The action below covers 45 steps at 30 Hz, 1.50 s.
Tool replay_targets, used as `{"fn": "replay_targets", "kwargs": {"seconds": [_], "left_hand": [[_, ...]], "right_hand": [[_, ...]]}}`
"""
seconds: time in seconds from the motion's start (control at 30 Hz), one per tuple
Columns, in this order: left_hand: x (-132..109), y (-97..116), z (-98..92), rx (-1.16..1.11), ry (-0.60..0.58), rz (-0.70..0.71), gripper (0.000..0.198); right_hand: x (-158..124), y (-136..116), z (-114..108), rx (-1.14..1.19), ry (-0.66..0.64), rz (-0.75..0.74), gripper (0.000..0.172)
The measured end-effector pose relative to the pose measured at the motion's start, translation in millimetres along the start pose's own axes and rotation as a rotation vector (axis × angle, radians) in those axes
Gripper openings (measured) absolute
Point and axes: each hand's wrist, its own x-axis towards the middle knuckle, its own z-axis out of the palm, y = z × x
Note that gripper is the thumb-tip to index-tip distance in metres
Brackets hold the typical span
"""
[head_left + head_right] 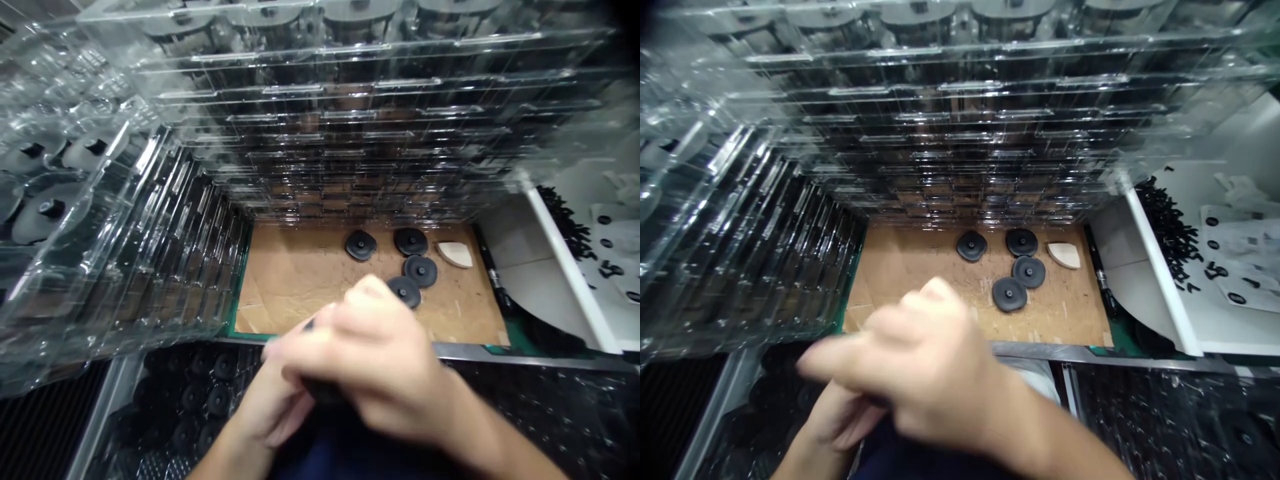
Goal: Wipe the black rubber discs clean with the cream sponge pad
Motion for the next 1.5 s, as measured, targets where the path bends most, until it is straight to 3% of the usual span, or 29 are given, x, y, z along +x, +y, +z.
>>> {"fn": "replay_targets", "kwargs": {"seconds": [0.1,0.17,0.3,0.37,0.53,0.6,0.67,0.73,0.8,0.9,0.97,1.1,1.2,1.3,1.4,1.5], "left_hand": [[-1,3,-3.3,-0.13,0.006,0.028,0.054],[-1,4,-5.2,-0.212,0.04,0.039,0.048],[1,6,-8.5,-0.25,0.099,0.049,0.051],[2,6,-9.5,-0.246,0.095,0.049,0.053],[4,3,-5.3,-0.192,0.066,0.065,0.052],[4,1,-2.7,-0.169,0.051,0.069,0.046],[4,-1,-1.3,-0.134,0.073,0.064,0.038],[5,-2,-0.2,-0.102,0.126,0.065,0.039],[6,-3,2.9,-0.082,0.16,0.066,0.047],[9,-3,9.7,-0.063,0.118,0.041,0.05],[10,-2,10.5,-0.074,0.058,0.048,0.051],[8,-1,0.8,-0.096,-0.016,0.071,0.059],[8,-3,-0.5,-0.11,-0.004,0.043,0.06],[7,-2,7.5,-0.115,-0.006,0.033,0.054],[3,1,11.6,-0.068,-0.073,0.011,0.047],[-1,2,5.2,-0.112,-0.167,-0.029,0.052]], "right_hand": [[-11,32,8,-0.036,0.184,0.394,0.021],[-28,50,22,-0.089,0.166,0.547,0.022],[-65,66,57,-0.07,0.021,0.496,0.022],[-72,64,61,-0.055,0.016,0.498,0.022],[-38,29,26,-0.069,0.238,0.535,0.022],[-22,8,15,-0.094,0.329,0.374,0.023],[-12,-8,12,-0.072,0.243,0.246,0.024],[-9,-15,12,0.02,0.045,0.255,0.023],[-8,-14,13,0.054,-0.077,0.316,0.021],[-4,-10,14,-0.112,0.101,0.28,0.024],[-6,-10,12,-0.1,0.16,0.217,0.025],[-25,-15,-5,0.038,-0.064,0.265,0.02],[-33,-15,-16,-0.188,-0.061,0.344,0.021],[-23,-8,-18,-0.363,0.026,0.161,0.028],[-11,6,-17,-0.174,0.01,-0.02,0.032],[-17,23,-15,-0.094,0.043,0.186,0.026]]}}
